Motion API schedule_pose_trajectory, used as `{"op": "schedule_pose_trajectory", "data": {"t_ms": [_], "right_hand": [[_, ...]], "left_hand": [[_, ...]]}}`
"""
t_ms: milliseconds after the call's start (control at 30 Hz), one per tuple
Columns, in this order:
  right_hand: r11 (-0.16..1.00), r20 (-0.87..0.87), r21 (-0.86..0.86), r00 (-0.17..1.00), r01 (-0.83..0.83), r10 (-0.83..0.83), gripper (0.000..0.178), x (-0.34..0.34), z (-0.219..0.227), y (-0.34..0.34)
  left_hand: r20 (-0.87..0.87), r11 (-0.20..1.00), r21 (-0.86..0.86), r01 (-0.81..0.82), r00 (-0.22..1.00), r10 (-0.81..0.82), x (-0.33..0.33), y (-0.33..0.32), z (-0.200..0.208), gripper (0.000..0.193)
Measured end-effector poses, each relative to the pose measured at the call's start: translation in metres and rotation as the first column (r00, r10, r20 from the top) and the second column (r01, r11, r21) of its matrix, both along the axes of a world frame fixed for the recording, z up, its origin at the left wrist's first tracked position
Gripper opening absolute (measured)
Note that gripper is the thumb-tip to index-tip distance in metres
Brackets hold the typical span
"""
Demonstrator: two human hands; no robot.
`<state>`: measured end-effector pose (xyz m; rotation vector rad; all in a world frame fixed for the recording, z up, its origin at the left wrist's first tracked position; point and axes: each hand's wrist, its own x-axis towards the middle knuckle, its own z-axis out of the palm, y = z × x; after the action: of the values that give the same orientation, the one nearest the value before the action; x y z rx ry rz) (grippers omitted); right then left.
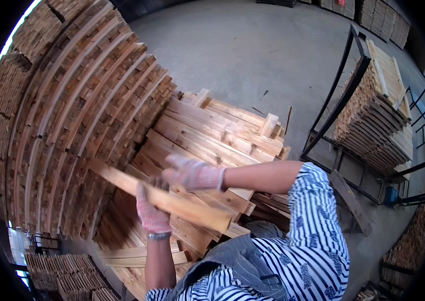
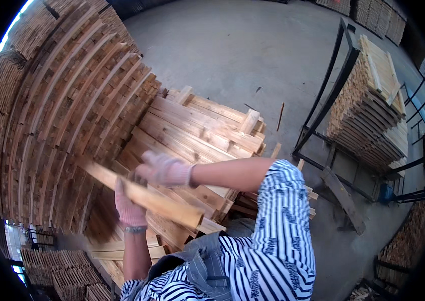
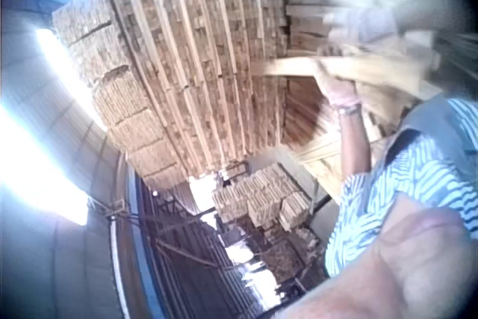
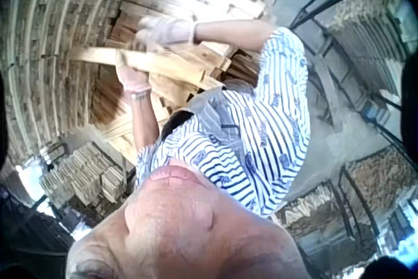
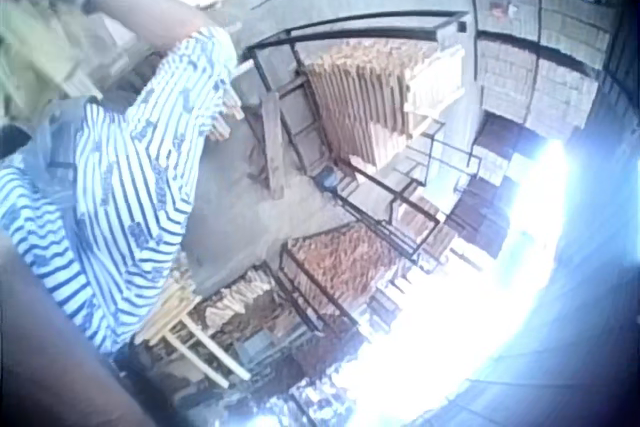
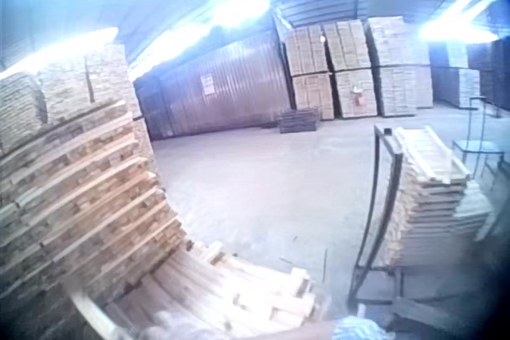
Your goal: The person lifts stacks of wooden planks from a pile and places them onto a metal rack. They repeatedly grab bundles of wood, lift them overhead, and arrange them on the rack, occasionally adjusting the position of the planks to ensure they are aligned.
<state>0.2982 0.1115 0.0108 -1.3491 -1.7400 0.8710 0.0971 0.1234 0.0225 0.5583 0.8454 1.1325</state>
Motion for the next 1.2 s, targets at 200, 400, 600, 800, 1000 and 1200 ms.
{"op": "schedule_pose_trajectory", "data": {"t_ms": [200,400,600,800,1000,1200], "right_hand": [[0.997,0.021,-0.062,0.999,0.051,-0.050,0.063,0.029,0.015,-0.012],[0.927,0.180,-0.251,0.954,0.280,-0.239,0.063,0.211,0.012,0.029],[0.880,0.565,-0.307,0.813,0.362,-0.137,0.065,0.205,-0.055,0.063],[0.911,0.655,-0.045,0.701,0.410,-0.283,0.057,0.162,-0.049,0.063],[0.962,0.817,0.243,0.508,0.127,-0.273,0.047,0.177,-0.065,0.047],[0.917,0.417,0.370,0.909,-0.148,-0.022,0.040,-0.015,-0.024,0.047]], "left_hand": [[-0.532,0.882,0.323,0.344,0.836,-0.131,0.011,-0.002,0.002,0.050],[-0.953,0.823,0.188,0.536,-0.101,0.284,-0.121,-0.045,-0.045,0.062],[-0.887,0.820,0.091,0.565,-0.329,0.325,-0.125,-0.076,-0.063,0.059],[-0.918,0.836,0.184,0.517,-0.214,0.334,-0.131,-0.085,-0.049,0.049],[-0.928,0.841,0.091,0.533,-0.260,0.265,-0.131,-0.083,-0.045,0.032],[-0.784,0.769,0.598,0.226,0.363,0.503,-0.141,-0.150,-0.077,0.048]]}}
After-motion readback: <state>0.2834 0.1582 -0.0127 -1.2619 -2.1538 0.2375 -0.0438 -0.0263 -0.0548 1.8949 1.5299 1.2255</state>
